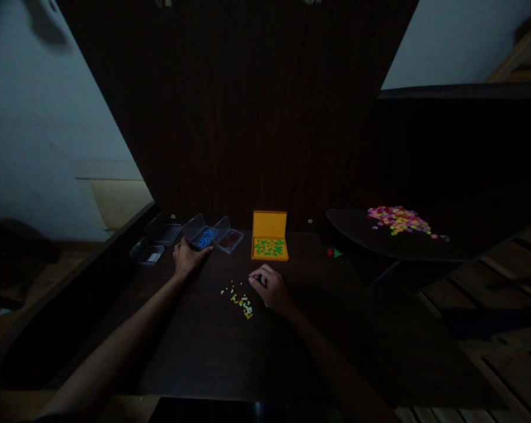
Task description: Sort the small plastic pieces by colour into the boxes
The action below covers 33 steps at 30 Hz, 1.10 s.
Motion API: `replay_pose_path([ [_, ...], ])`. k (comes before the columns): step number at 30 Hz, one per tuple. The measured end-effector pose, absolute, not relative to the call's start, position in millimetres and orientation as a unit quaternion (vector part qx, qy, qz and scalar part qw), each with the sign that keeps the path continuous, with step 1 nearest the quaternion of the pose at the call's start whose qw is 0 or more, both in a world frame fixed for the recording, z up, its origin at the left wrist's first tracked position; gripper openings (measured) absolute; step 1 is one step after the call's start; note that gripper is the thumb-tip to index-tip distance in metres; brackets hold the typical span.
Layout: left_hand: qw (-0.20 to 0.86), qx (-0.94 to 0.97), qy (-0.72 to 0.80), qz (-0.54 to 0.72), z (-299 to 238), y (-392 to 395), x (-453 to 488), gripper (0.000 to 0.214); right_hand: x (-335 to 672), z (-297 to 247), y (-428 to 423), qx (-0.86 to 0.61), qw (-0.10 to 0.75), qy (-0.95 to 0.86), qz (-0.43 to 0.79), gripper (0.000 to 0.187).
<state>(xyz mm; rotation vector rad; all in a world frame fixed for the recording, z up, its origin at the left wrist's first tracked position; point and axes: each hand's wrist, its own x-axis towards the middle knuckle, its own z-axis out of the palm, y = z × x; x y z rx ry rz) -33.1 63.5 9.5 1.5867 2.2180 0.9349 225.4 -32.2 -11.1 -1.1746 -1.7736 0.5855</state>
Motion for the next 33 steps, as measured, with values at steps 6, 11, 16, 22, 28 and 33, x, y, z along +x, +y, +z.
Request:
replay_pose_path([
  [6,0.099,0.590,0.716,0.360,8,56,-55,0.075,234,-15,-26,-0.490,0.472,-0.689,0.248,0.019],
  [11,0.094,0.596,0.729,0.323,19,68,-79,0.068,237,-14,-23,-0.477,0.477,-0.693,0.253,0.021],
  [16,-0.031,0.656,0.710,0.252,29,74,-91,0.058,237,-11,-23,-0.485,0.460,-0.694,0.266,0.021],
  [22,-0.123,0.664,0.727,0.123,33,78,-98,0.041,245,-8,-21,-0.459,0.422,-0.713,0.320,0.022],
  [28,-0.128,0.662,0.729,0.118,28,86,-102,0.035,257,-9,-16,-0.460,0.378,-0.684,0.422,0.025],
  [33,-0.128,0.661,0.725,0.146,28,89,-105,0.031,261,-13,-14,-0.458,0.394,-0.649,0.462,0.023],
])
